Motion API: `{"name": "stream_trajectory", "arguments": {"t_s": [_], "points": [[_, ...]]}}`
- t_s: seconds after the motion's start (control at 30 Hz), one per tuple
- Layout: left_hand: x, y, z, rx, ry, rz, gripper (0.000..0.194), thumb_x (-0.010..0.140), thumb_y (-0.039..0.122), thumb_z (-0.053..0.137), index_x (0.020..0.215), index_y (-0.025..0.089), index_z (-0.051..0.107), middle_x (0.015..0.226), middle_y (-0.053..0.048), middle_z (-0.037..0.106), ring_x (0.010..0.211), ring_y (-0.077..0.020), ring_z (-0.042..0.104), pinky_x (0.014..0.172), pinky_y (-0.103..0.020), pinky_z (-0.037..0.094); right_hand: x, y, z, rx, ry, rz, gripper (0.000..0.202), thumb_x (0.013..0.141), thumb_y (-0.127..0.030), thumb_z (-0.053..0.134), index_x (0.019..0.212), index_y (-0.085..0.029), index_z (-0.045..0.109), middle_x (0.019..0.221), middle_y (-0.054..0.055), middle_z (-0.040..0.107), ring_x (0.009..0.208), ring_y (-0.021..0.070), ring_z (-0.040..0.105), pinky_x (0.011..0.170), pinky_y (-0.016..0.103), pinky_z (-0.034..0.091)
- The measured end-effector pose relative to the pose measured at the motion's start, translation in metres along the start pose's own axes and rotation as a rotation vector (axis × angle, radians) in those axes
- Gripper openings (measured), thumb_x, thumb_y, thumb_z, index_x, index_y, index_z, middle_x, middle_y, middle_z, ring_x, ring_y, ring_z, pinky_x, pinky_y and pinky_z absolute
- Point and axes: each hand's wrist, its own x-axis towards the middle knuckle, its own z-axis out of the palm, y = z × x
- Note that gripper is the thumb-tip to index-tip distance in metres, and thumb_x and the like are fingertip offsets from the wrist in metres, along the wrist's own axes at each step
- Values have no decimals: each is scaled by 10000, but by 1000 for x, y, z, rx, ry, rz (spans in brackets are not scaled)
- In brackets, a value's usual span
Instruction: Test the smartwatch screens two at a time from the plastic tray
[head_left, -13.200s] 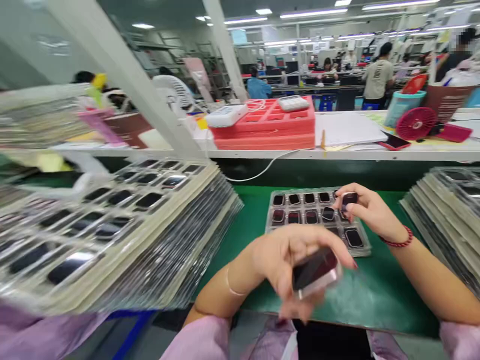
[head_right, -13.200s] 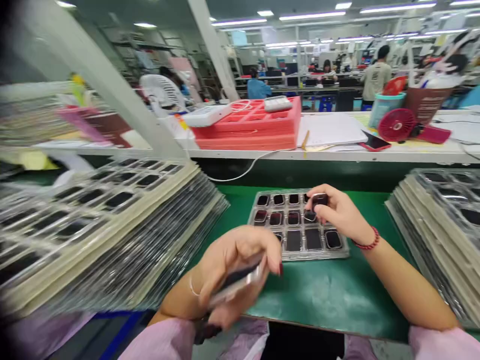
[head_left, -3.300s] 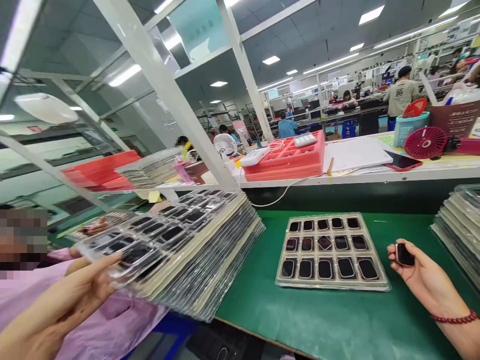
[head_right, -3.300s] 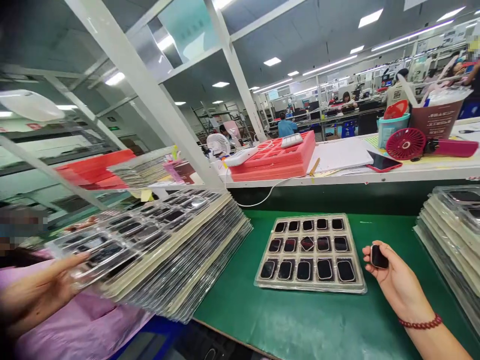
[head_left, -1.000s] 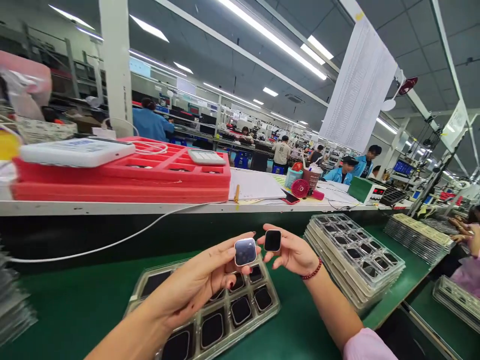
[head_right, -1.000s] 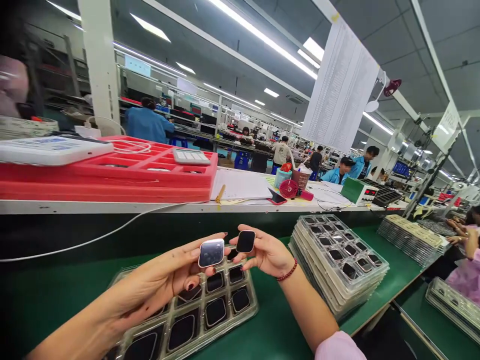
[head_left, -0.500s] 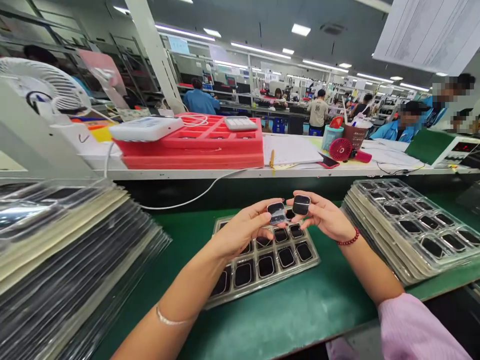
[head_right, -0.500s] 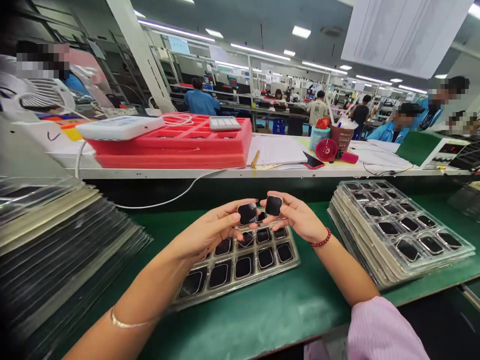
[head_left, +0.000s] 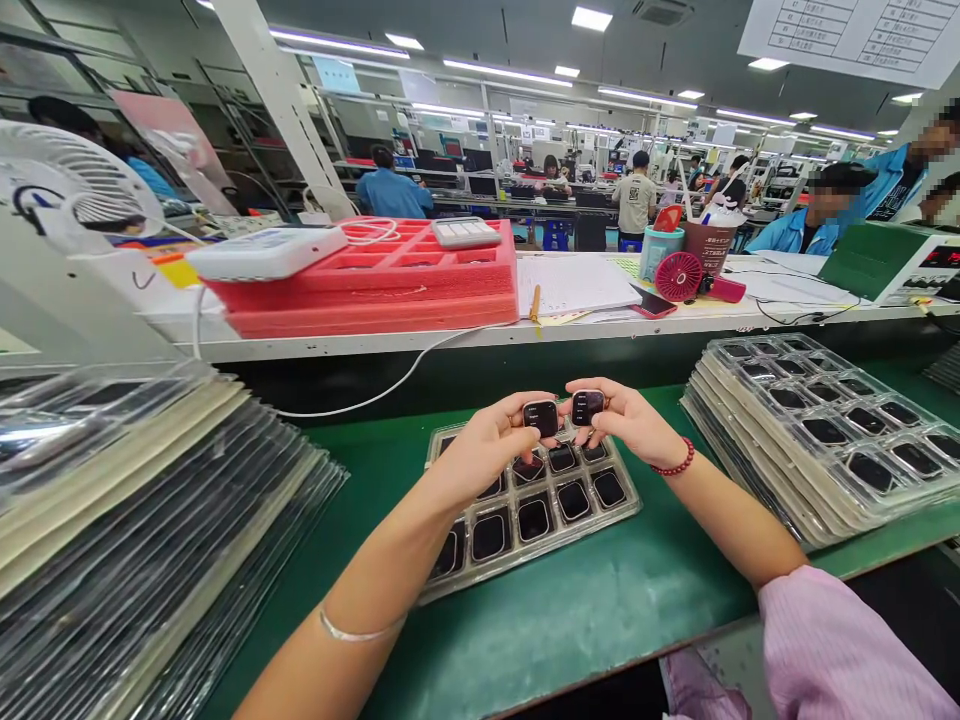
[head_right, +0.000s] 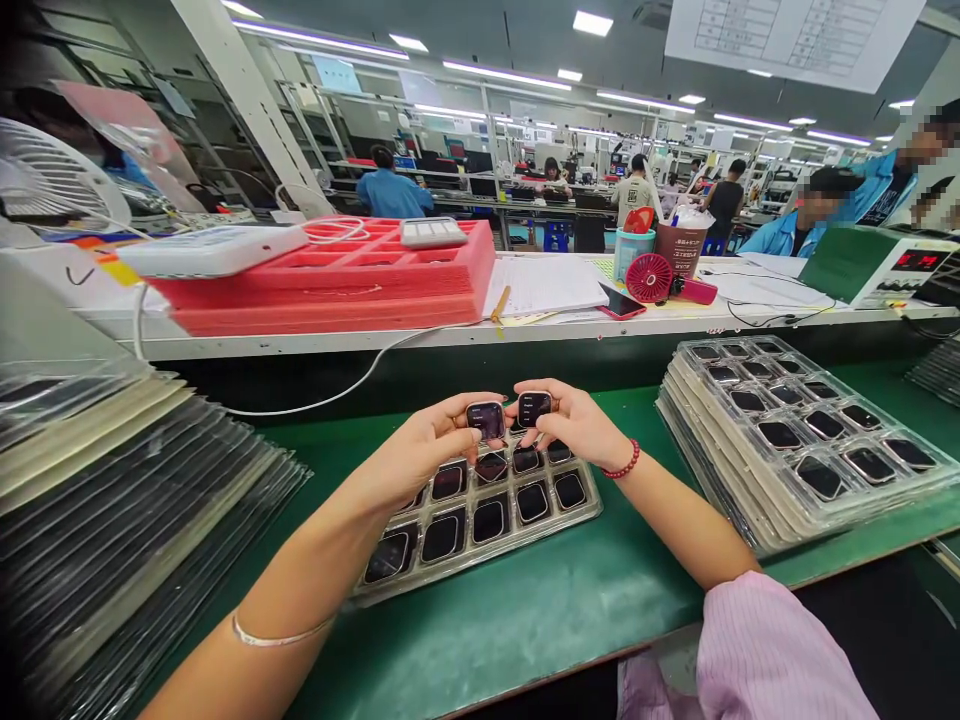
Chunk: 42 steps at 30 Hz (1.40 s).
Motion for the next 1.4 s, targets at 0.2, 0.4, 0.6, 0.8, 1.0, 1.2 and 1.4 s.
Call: {"name": "stream_trajectory", "arguments": {"t_s": [0.2, 0.4, 0.6, 0.8, 1.0, 1.2, 1.4], "points": [[-2, 2, 2, 17, 12, 13, 470, 806, 529, 680, 1056, 131, 675, 967, -110, 722, 713, -213, 686, 556, -277, 462, 0, 5, 4, -38, 90, -60, 313, 867, -395, 608, 1040, -135, 635, 903, 60, 752, 499, 82, 627, 476, 194, 473], [-2, 3, 4, 18, 11, -16, 541, 705, 418, 774, 1154, 154, 624, 1004, -95, 716, 853, -261, 706, 575, -277, 482, 2, 6, 5, -18, 73, -66, 346, 808, -277, 616, 1127, -147, 581, 988, 76, 748, 566, 101, 637, 500, 210, 491], [-1, 0, 3, 58, 38, -19, 526, 724, 488, 759, 1103, 142, 646, 981, -99, 719, 766, -232, 699, 578, -278, 471, 2, 11, 7, -67, 56, -68, 341, 829, -264, 633, 1143, -148, 571, 983, 65, 736, 568, 84, 646, 502, 186, 497], [-2, 4, 4, 82, 67, -54, 483, 694, 518, 766, 993, 149, 673, 836, -65, 718, 681, -214, 682, 538, -258, 452, 5, 17, 9, -85, 40, -61, 288, 856, -266, 637, 1115, -149, 587, 948, 52, 718, 528, 61, 632, 471, 159, 479], [-4, 0, -1, 96, 72, -60, 491, 686, 548, 794, 1004, 186, 700, 944, -78, 755, 698, -226, 684, 577, -291, 514, 2, 13, 14, -100, 45, -46, 248, 889, -177, 590, 1135, -149, 601, 916, 38, 695, 542, 57, 619, 494, 156, 483], [-2, -4, -14, 172, -19, -131, 548, 753, 587, 756, 1155, 225, 669, 783, -28, 731, 824, -268, 694, 715, -327, 573, 0, 5, 17, -119, 35, -33, 227, 921, -113, 537, 1138, -138, 596, 925, 39, 664, 544, 51, 612, 522, 163, 484], [-7, -2, -8, 214, 15, -101, 536, 745, 580, 757, 1125, 206, 697, 788, -34, 723, 769, -252, 684, 679, -317, 564, -2, 5, 18, -137, 18, -66, 229, 920, -135, 554, 1144, -144, 605, 957, 50, 678, 550, 54, 608, 554, 181, 503]]}}
